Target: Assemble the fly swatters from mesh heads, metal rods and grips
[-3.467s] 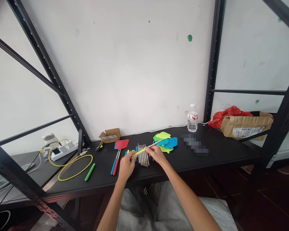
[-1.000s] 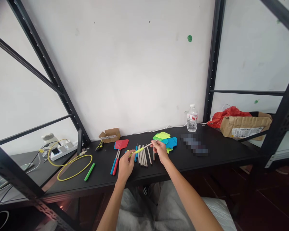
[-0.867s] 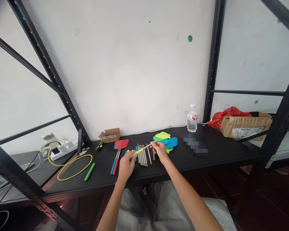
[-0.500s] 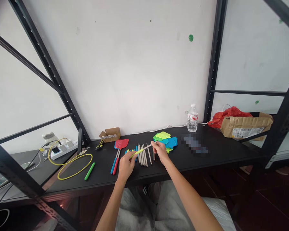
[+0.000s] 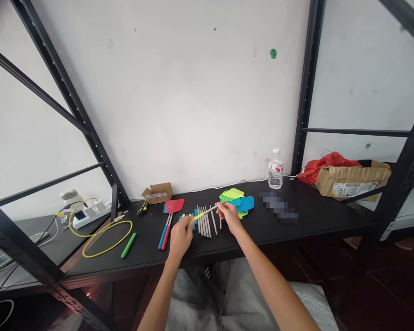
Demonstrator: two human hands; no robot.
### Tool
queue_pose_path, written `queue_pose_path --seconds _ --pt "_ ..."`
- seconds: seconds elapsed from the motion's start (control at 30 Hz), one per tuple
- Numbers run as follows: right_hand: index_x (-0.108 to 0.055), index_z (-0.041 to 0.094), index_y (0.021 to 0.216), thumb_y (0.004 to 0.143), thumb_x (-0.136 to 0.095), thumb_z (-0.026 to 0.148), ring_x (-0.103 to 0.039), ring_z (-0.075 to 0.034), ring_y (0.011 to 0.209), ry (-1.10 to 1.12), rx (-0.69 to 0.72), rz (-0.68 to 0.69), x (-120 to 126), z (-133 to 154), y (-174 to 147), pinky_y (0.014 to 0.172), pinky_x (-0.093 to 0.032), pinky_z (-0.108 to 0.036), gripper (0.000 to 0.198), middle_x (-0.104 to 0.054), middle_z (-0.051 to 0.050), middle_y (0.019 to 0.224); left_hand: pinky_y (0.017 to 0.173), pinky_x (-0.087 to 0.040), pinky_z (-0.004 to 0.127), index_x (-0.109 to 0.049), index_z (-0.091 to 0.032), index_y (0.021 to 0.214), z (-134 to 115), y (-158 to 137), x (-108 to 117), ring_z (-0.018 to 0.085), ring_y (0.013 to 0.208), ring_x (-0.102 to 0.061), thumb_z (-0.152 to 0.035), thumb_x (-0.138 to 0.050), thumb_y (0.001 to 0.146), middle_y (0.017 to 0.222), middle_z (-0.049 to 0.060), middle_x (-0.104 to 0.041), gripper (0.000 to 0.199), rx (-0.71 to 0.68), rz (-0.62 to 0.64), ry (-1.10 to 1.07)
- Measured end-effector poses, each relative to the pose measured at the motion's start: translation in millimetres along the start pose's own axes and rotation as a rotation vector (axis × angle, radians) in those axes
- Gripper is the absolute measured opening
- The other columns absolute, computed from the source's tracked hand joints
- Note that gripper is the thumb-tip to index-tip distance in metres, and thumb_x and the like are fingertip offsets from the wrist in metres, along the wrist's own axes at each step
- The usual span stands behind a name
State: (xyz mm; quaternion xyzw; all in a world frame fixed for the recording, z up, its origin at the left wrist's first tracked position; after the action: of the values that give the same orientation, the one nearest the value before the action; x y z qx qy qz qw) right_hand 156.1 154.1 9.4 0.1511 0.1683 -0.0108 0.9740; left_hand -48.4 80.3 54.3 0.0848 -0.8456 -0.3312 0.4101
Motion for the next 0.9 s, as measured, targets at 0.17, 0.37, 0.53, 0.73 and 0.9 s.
queue_pose_path --seconds 0.17,0.37,0.53,0.73,0.9 --pt "-0.068 0.019 0.071 0.07 -0.074 0.059 -0.041 -0.01 0.048 -0.022 0.008 -0.024 2.7 -4.5 2.3 0.046 -0.033 -0.026 0.041 -0.049 0.003 0.053 0.072 -0.044 0.024 -0.066 -0.021 0.1 -0.1 0.1 0.8 0.017 0.083 -0.063 -0.031 -0.038 0.099 0.093 0.005 -0.068 0.03 -0.009 0.0 -0.006" --pt "-0.048 0.021 0.049 0.075 -0.07 0.06 -0.04 -0.011 0.046 -0.088 0.05 -0.03 3.2 -2.5 2.7 0.051 -0.035 -0.028 0.052 -0.043 0.003 0.046 0.073 -0.045 0.024 -0.067 -0.021 0.101 0.3 0.0 1.0 0.017 0.085 -0.063 -0.03 -0.04 0.098 0.093 0.005 -0.069 0.029 -0.012 -0.008 -0.012" --pt "-0.054 0.02 0.055 0.075 -0.069 0.06 -0.04 -0.011 0.047 -0.074 0.048 -0.016 0.3 0.5 0.1 0.05 -0.034 -0.027 0.047 -0.045 0.003 0.048 0.073 -0.045 0.024 -0.067 -0.022 0.103 -1.9 0.1 1.6 0.017 0.086 -0.064 -0.03 -0.041 0.097 0.096 0.005 -0.069 0.027 -0.021 -0.012 -0.002" --pt "-0.07 0.018 0.091 0.075 -0.069 0.058 -0.045 -0.012 0.052 -0.011 -0.043 0.024 -2.4 -4.0 -1.1 0.048 -0.033 -0.025 0.044 -0.056 0.0 0.06 0.072 -0.045 0.024 -0.064 -0.022 0.103 -2.7 -0.6 2.8 0.017 0.086 -0.064 -0.03 -0.039 0.099 0.096 0.005 -0.069 0.027 -0.007 -0.023 0.016" --pt "-0.069 0.017 0.078 0.073 -0.071 0.058 -0.041 -0.011 0.05 -0.036 -0.014 0.023 0.7 -7.8 3.0 0.05 -0.033 -0.026 0.042 -0.05 0.002 0.053 0.073 -0.045 0.024 -0.063 -0.021 0.103 -3.3 -0.4 0.9 0.017 0.089 -0.064 -0.028 -0.039 0.099 0.096 0.005 -0.069 0.026 -0.051 -0.019 -0.002"
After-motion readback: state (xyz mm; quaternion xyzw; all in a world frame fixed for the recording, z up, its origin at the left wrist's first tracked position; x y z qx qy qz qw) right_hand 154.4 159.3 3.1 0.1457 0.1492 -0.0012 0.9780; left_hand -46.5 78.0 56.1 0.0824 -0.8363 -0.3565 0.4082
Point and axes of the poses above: each hand's wrist, its own y-axis towards the middle knuckle, its own x-axis out of the back of the hand, z = x × y, the point moved 9 cm from there along y, towards the middle knuckle
